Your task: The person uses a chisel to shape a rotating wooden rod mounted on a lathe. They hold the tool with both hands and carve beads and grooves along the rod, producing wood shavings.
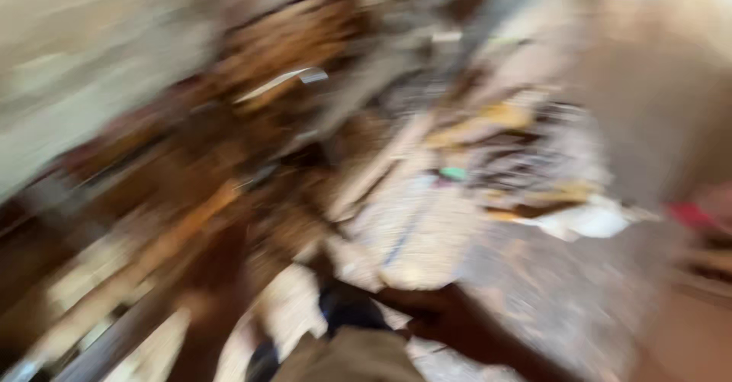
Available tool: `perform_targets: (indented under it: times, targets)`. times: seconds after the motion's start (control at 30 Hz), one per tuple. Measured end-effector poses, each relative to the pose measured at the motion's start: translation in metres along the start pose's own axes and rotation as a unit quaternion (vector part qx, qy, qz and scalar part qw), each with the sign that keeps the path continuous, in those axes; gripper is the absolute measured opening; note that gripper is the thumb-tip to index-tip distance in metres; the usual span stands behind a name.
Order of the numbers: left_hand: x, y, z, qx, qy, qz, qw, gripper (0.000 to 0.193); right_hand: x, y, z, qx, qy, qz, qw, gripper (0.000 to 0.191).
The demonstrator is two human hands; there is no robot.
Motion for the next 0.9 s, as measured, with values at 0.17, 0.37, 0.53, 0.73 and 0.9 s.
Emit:
perform_targets:
  times: [0.17,0.37,0.53,0.73,0.9]
  targets:
    - [-0.003,0.016,-0.004,0.015,0.053,-0.002,0.999,0.022,-0.003,0.071,0.030,-0.083,0.015,-0.136,0.987,0.056]
    - [-0.002,0.014,0.017,0.025,0.097,-0.001,0.995,0.025,0.005,0.164,0.001,-0.212,-0.057,-0.198,0.955,0.061]
    - [-0.008,0.002,0.042,0.043,0.118,0.010,0.992,0.027,0.013,0.220,0.012,-0.216,-0.088,-0.177,0.956,0.062]
    - [0.007,-0.003,0.076,0.024,0.143,0.008,0.989,0.030,0.017,0.223,0.032,-0.278,-0.087,-0.110,0.950,0.065]
    - [0.005,0.002,0.065,0.006,0.164,0.002,0.986,0.033,0.026,0.223,0.040,-0.247,0.004,-0.133,0.960,0.067]
Point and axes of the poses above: each hand's wrist, its own z-axis away from the middle knuckle, its own y-axis out of the palm, x = y × z, the point moved 7 cm from there along -z, towards the middle knuckle, and after that the axes turned 3 degrees about x, right-handed, at the moved point
